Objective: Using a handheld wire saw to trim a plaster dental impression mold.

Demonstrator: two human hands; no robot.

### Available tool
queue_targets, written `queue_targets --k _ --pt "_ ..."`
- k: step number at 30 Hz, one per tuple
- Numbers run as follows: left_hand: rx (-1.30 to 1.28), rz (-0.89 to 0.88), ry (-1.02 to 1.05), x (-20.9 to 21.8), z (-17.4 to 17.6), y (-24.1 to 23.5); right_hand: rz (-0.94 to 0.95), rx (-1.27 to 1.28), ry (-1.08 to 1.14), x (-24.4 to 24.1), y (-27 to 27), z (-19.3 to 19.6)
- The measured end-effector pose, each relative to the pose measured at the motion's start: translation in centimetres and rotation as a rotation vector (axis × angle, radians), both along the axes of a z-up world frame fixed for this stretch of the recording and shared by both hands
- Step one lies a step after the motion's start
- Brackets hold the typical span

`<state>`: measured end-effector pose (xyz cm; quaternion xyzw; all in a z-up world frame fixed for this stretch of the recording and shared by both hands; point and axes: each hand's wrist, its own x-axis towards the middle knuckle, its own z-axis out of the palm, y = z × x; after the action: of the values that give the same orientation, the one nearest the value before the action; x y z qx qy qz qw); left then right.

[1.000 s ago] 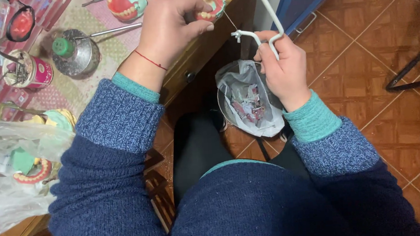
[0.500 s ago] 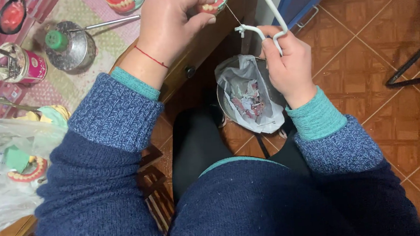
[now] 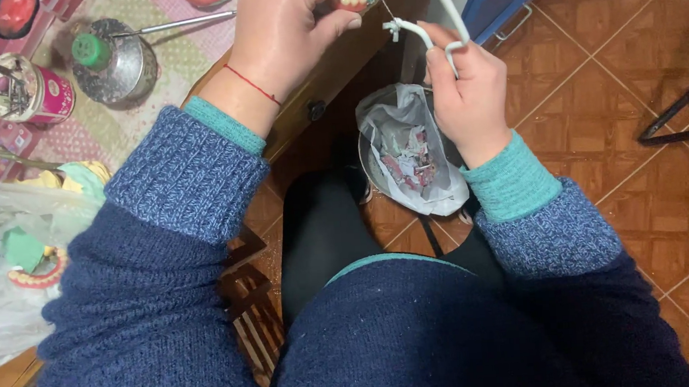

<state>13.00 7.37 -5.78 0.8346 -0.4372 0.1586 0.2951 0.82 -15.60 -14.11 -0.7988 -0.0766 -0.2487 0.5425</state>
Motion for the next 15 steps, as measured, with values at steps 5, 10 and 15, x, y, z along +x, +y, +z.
queue_targets --k 5,10,15 --pt "0.070 0.052 0.036 0.2 -0.2 0.0 -0.012 -0.002 -0.016 -0.8 -0.2 -2.5" --pt "0.050 0.029 0.044 0.7 -1.4 0.3 -0.034 0.005 -0.037 0.1 1.1 -1.0" --pt "0.054 0.017 -0.034 0.8 -1.9 0.4 -0.026 -0.009 -0.043 -0.8 0.5 -2.6"
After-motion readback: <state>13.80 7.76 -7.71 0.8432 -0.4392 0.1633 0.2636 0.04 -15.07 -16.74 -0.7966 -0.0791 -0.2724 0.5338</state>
